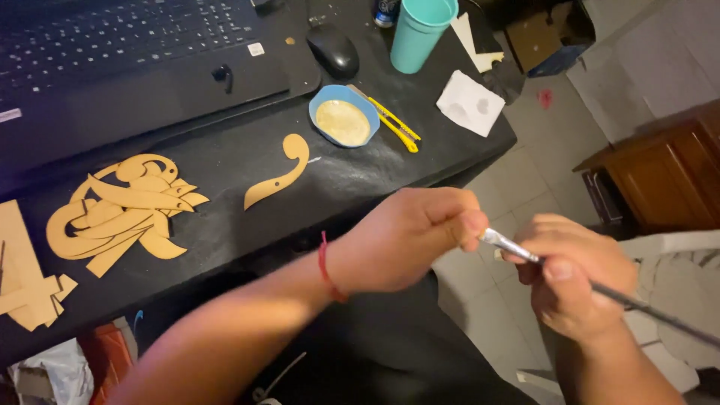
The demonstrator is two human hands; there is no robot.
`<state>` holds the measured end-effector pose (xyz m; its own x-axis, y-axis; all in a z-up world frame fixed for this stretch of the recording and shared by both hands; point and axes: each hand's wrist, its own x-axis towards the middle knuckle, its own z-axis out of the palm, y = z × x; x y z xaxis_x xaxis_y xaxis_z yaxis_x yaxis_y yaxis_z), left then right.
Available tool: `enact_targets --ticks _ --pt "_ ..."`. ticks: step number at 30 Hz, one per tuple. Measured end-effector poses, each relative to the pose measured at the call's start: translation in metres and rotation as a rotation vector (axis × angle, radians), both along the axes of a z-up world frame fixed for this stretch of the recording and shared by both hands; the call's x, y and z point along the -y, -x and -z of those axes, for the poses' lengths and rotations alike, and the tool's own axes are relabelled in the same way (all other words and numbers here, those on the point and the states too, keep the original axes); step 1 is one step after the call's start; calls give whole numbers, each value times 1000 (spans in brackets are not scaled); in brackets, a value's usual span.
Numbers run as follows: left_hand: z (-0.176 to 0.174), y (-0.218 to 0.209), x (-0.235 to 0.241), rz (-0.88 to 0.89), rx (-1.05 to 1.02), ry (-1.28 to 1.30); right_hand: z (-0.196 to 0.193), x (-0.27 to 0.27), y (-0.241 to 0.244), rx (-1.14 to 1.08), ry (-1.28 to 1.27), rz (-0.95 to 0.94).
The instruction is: Applying a liquid coating to laser-cut wooden decorative pieces using a brush at a workstation.
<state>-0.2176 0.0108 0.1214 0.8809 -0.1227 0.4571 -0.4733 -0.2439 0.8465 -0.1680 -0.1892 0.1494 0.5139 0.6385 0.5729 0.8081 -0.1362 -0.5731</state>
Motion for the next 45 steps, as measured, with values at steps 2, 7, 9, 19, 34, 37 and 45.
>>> enact_targets --ticks 2,7,9,19,34,37,45 --pt "-9 3 -2 248 -271 317 5 1 -1 -94 -88 -21" --pt "-3 12 -14 -40 -25 2 12 -1 -7 -166 -147 -13" --pt "-3 14 -16 -119 208 -196 15 -2 -8 -191 -142 -23" --pt "25 27 -23 -210 254 -312 18 -13 -6 -95 211 -209" --pt "58 68 -59 -304 39 -39 59 -56 -6 -410 -33 -255" --pt "63 78 -70 -386 -115 -37 84 -61 -6 -794 -256 -222" --pt "96 126 -108 -441 -214 -266 29 -95 -44 -605 15 29"
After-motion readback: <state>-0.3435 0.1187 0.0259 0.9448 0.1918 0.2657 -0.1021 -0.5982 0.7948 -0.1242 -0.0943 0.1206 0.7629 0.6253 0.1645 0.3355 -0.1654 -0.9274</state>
